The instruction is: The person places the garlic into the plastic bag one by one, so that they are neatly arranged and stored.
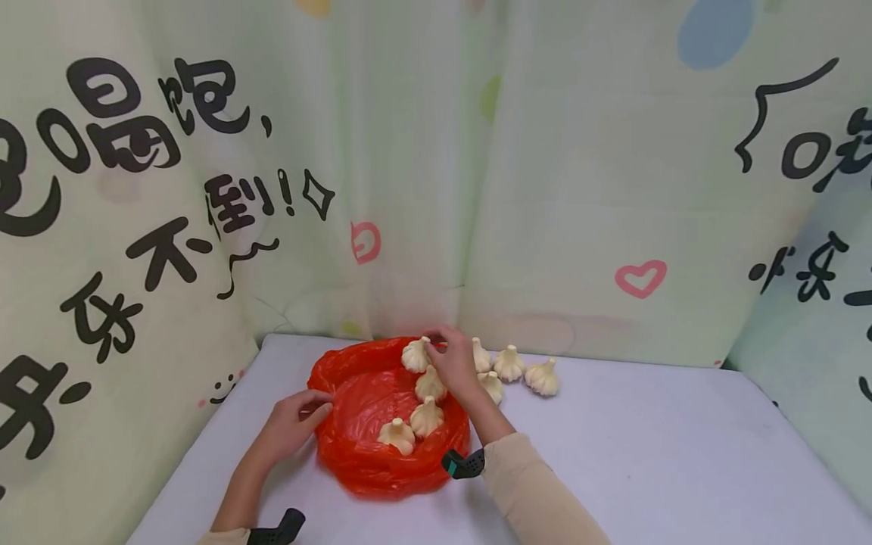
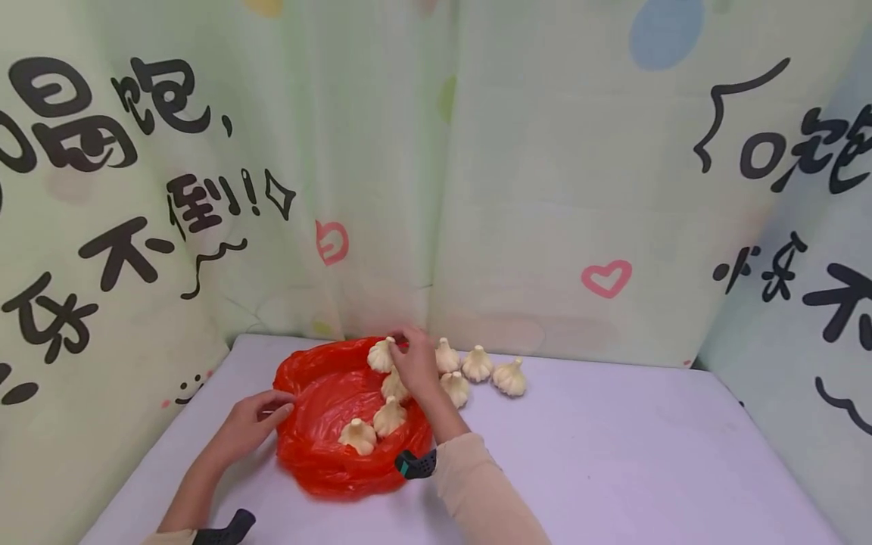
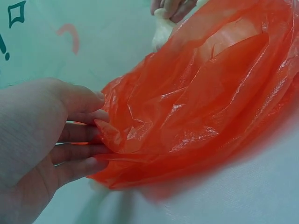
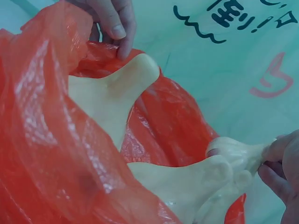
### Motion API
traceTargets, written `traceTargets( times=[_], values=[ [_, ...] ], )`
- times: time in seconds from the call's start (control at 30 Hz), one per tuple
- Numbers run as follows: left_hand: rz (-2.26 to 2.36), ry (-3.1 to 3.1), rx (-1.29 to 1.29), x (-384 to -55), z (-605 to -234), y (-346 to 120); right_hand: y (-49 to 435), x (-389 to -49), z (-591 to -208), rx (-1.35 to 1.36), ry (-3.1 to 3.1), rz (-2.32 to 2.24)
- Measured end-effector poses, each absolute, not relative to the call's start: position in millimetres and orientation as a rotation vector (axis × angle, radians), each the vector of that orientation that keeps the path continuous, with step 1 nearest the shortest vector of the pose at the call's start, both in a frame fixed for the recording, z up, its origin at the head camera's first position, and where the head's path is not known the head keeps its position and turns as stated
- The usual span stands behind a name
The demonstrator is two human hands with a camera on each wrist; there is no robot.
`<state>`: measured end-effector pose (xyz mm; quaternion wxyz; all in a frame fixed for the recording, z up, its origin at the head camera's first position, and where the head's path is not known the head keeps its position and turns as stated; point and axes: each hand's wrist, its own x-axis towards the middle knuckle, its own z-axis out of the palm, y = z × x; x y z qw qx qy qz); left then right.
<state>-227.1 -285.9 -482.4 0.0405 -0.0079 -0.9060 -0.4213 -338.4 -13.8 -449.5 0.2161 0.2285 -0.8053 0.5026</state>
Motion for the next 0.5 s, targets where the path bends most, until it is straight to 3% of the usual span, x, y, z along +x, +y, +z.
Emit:
traceTargets(
  times=[0.27,0.5],
  values=[
    [-1.321,-2.76,-0.038,-232.4,-477.4,-285.1,-15.1,-342.9,-450.1,0.516,-2.417,1.413],
    [-1.322,-2.752,-0.011,-228.1,-478.4,-288.7,-20.8,-341.8,-453.6,0.566,-2.453,1.409]
  ],
)
